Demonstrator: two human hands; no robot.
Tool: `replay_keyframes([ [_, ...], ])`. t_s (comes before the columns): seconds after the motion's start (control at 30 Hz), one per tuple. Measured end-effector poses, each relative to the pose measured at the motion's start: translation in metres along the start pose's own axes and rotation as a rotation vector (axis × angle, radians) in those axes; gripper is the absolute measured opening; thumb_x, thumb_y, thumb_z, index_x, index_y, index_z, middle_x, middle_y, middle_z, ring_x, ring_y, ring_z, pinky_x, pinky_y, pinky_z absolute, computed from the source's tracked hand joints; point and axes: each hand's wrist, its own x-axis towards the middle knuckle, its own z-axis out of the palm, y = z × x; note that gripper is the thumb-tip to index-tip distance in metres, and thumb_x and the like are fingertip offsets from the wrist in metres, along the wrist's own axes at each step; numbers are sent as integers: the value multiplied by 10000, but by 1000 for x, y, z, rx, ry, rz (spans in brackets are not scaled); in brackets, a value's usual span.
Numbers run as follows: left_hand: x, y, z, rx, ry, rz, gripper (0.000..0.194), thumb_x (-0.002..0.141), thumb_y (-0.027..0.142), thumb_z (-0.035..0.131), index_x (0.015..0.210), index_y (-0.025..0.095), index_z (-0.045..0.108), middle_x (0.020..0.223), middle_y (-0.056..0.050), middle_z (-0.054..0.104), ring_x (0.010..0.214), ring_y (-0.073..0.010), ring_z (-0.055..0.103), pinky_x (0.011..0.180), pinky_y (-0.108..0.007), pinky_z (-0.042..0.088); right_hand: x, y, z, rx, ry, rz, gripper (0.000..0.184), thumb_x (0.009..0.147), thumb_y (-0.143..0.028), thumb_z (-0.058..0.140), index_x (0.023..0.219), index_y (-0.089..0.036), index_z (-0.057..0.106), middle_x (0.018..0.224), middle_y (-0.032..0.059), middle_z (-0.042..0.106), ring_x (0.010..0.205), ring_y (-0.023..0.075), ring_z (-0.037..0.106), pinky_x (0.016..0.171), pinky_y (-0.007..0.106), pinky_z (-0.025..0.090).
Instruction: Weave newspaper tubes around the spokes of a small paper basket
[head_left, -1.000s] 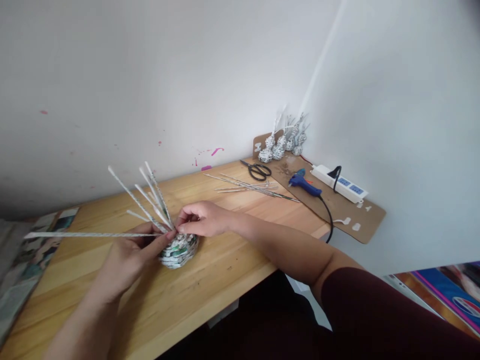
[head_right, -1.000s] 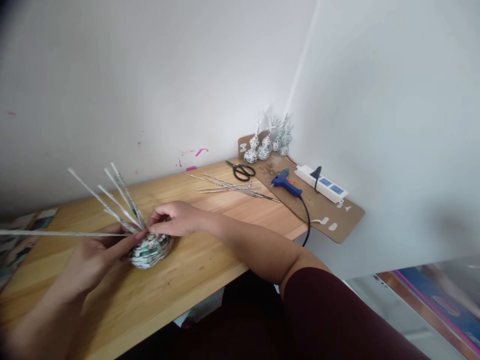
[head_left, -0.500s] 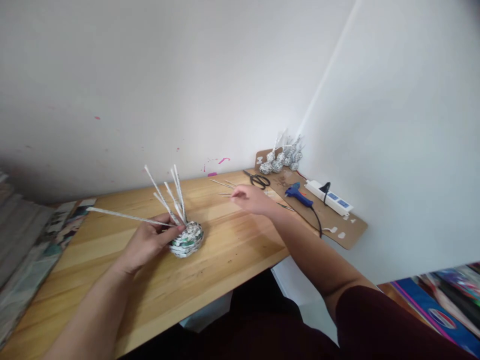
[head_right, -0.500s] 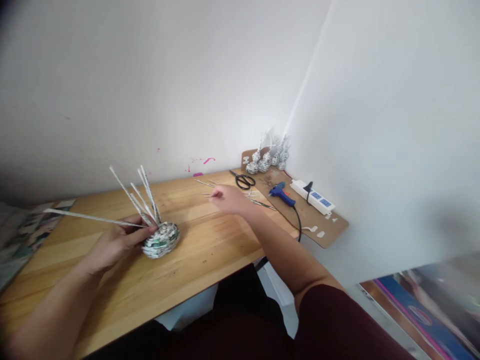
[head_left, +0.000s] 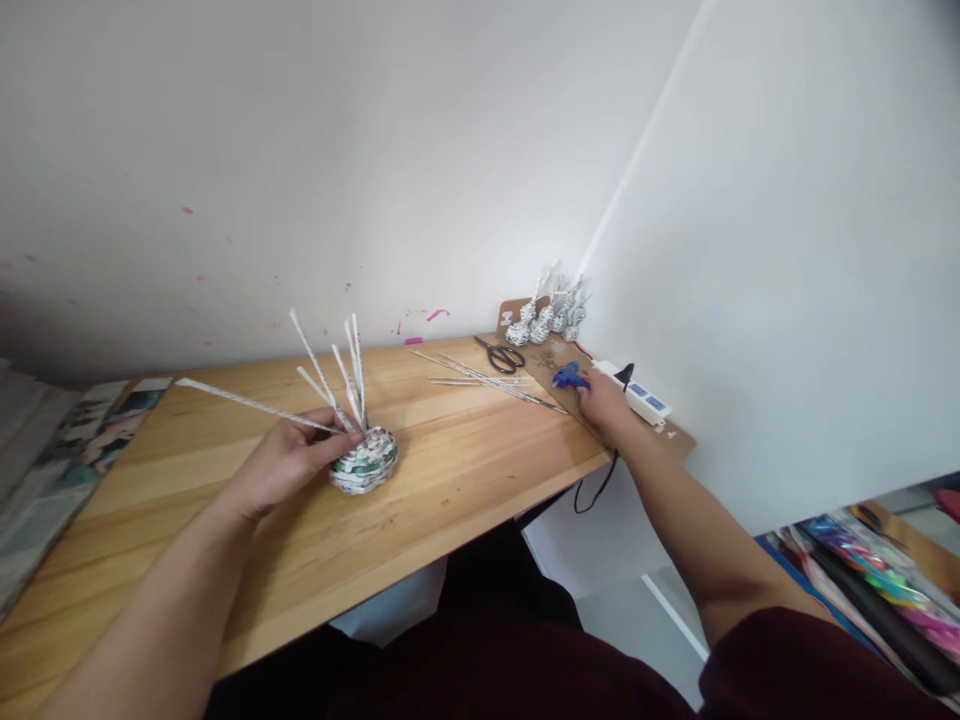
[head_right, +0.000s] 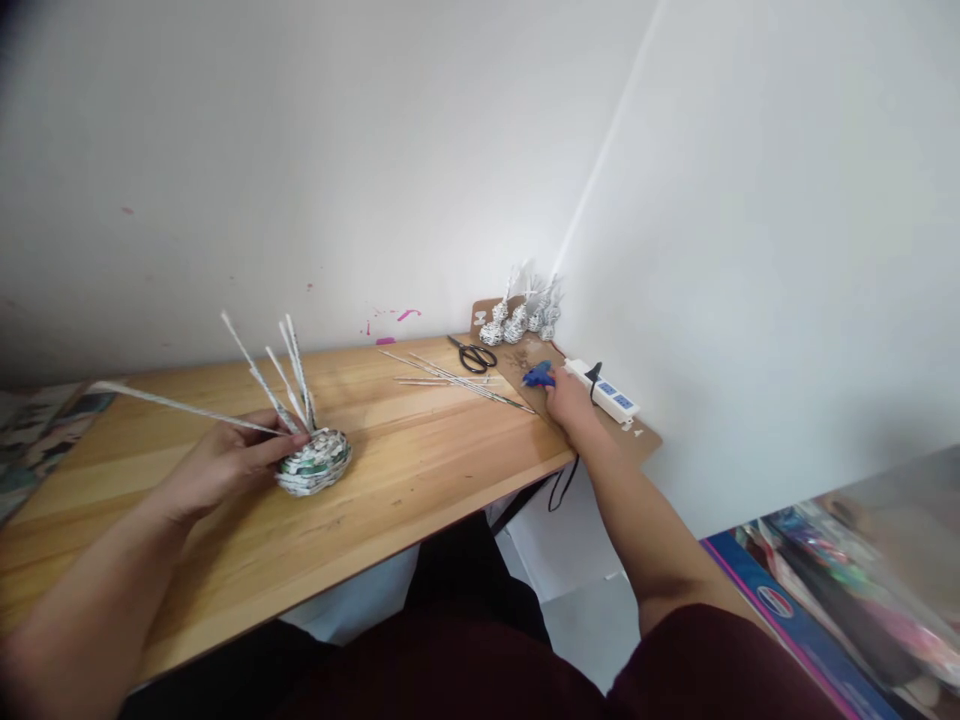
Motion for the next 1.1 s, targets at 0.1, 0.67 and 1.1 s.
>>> replay_keyframes([
  [0.1, 0, -1, -1, -10, -13, 8, 456, 700, 626, 836, 778, 188, 738, 718, -41, 700, 680, -191, 608, 624, -261, 486, -1, 4, -9, 282, 128, 79, 464, 973, -250, 394, 1376, -83, 552, 1302, 257, 666, 1206, 331, 631, 1041, 476, 487],
  [0.67, -2, 6, -3, -89, -21, 19, 307, 705, 425, 836, 773, 148, 721, 685, -17, 667, 644, -145, 585, 622, -261, 451, -127, -88, -26, 1686, -557, 56, 389, 773, -379, 816, 1111, -238, 687, 722, -37, 540, 570, 103, 474, 498, 232, 385],
  [1.1, -1, 1, -4, -98, -47, 23, 301, 719, 379, 840, 834, 125, 725, 725, -28, 680, 658, -135, 589, 640, -273, 457, -169, -168, 14, 1318, -772, -257, 476, 950, -566, 653, 1190, -155, 655, 567, -83, 443, 477, 90, 383, 466, 248, 300],
])
